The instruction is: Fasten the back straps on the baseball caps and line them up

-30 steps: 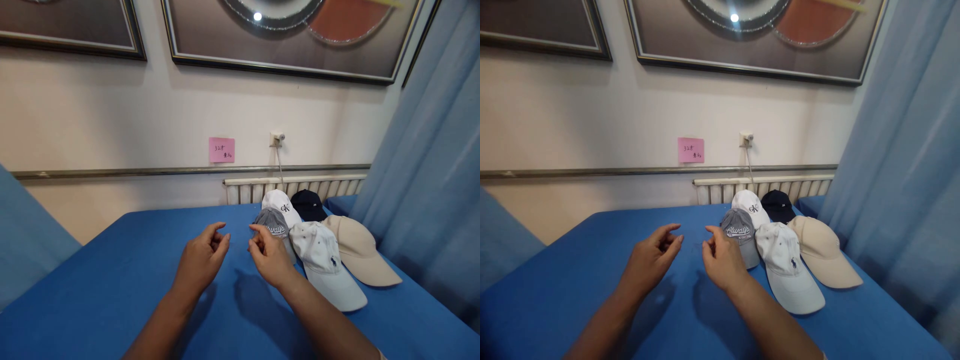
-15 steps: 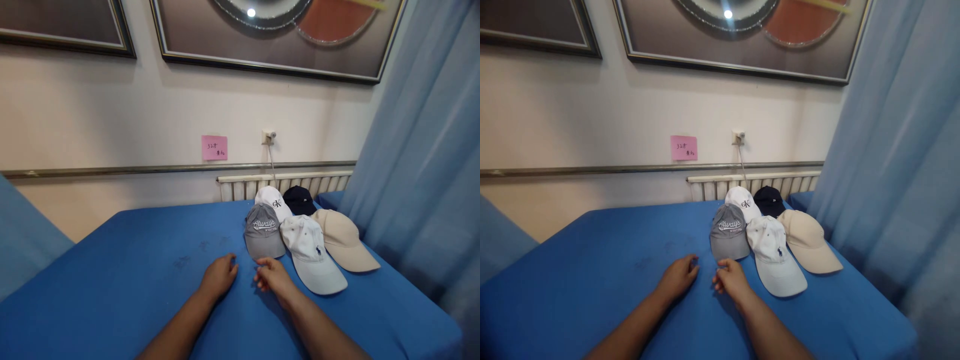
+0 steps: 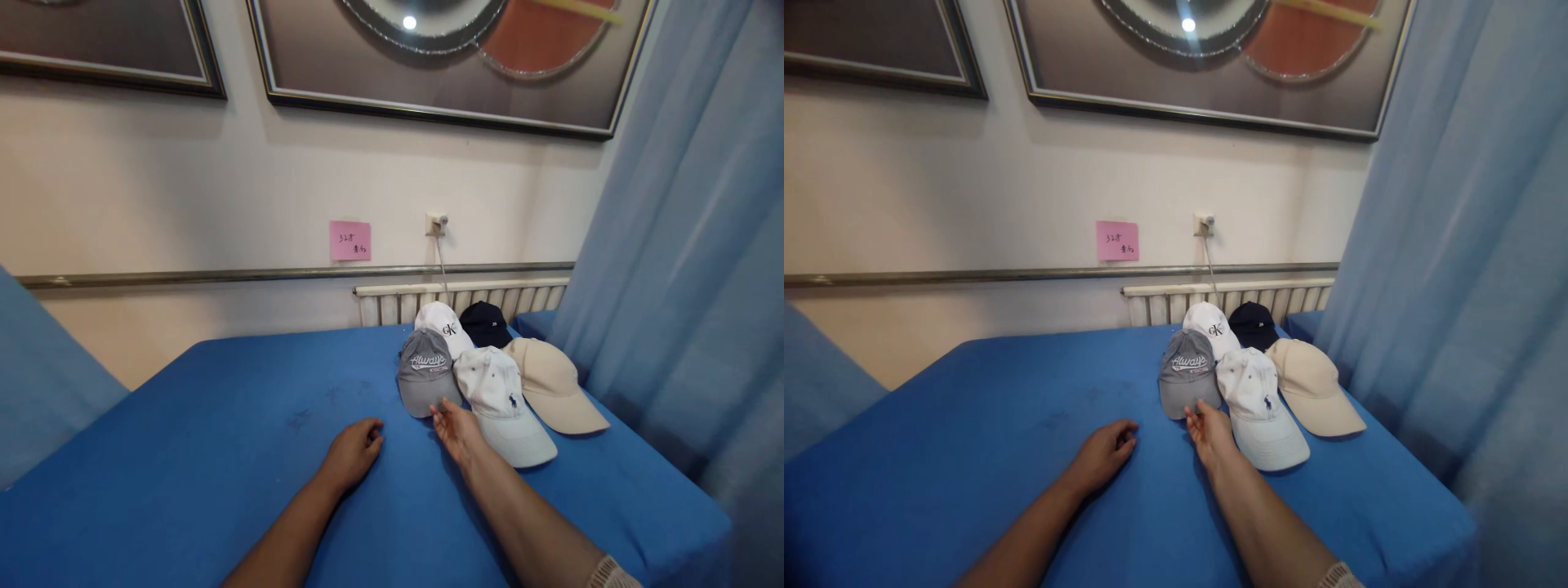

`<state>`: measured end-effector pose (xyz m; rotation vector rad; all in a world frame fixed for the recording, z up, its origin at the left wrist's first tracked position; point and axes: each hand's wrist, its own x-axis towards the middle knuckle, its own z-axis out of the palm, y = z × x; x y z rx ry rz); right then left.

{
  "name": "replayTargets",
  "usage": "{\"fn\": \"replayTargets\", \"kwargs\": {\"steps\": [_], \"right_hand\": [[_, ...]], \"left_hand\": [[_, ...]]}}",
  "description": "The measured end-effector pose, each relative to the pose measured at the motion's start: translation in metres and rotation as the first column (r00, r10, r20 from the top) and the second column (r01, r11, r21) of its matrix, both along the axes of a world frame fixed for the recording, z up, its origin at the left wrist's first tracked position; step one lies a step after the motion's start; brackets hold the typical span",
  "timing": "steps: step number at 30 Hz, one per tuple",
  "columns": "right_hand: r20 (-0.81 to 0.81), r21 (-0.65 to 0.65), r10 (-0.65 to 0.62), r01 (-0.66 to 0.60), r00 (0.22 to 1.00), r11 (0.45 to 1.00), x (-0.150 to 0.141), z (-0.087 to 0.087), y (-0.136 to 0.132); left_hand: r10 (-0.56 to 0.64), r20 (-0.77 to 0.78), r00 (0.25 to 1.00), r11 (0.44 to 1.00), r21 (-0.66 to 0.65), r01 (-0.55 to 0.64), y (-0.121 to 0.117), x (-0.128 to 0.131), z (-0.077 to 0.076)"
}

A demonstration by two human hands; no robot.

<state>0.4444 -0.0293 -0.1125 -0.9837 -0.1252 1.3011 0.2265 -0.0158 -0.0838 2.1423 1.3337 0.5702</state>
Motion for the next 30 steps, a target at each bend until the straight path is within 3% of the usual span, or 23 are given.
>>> {"fn": "replayTargets", "kwargs": {"steps": [2,5,8,9,12,13,15,19,22,27,30], "right_hand": [[0.014,0.001,0.023,-0.023,1.000,1.000,-0.005,0.000,0.011],[0.033,0.023,0.094,-0.094,0.995,0.995,-0.015,0.001,0.019],[0.056,0.084,0.197,-0.201,0.979,0.976,-0.022,0.002,0.017],[0.070,0.106,0.230,-0.236,0.971,0.966,-0.024,0.002,0.015],[0.129,0.144,0.297,-0.314,0.946,0.938,-0.020,0.001,0.010],[0.152,0.146,0.304,-0.326,0.940,0.934,-0.017,0.000,0.010],[0.199,0.138,0.294,-0.323,0.935,0.936,-0.008,-0.003,0.012],[0.274,0.107,0.213,-0.249,0.938,0.962,0.014,-0.009,0.018],[0.321,0.083,0.180,-0.217,0.930,0.973,0.025,-0.010,0.019],[0.378,0.057,0.233,-0.274,0.896,0.960,0.022,-0.008,0.015],[0.414,0.051,0.258,-0.305,0.873,0.951,0.016,-0.007,0.014]], "left_hand": [[0.071,0.182,0.981,0.994,-0.095,-0.055,0.003,0.000,-0.002],[0.232,0.436,0.870,0.956,-0.270,-0.119,0.009,-0.003,-0.002],[0.326,0.598,0.732,0.898,-0.438,-0.042,0.016,-0.012,0.006],[0.374,0.676,0.635,0.861,-0.508,0.033,0.018,-0.017,0.009],[0.562,0.795,0.229,0.760,-0.606,0.237,0.025,-0.029,0.019],[0.599,0.790,0.129,0.752,-0.610,0.248,0.027,-0.033,0.021],[0.647,0.762,0.014,0.734,-0.627,0.260,0.030,-0.038,0.023],[0.705,0.708,-0.044,0.678,-0.655,0.333,0.035,-0.042,0.021],[0.709,0.701,-0.076,0.674,-0.641,0.368,0.037,-0.046,0.019],[0.713,0.689,-0.129,0.678,-0.631,0.377,0.036,-0.056,0.023],[0.712,0.694,-0.108,0.678,-0.638,0.366,0.034,-0.058,0.026]]}}
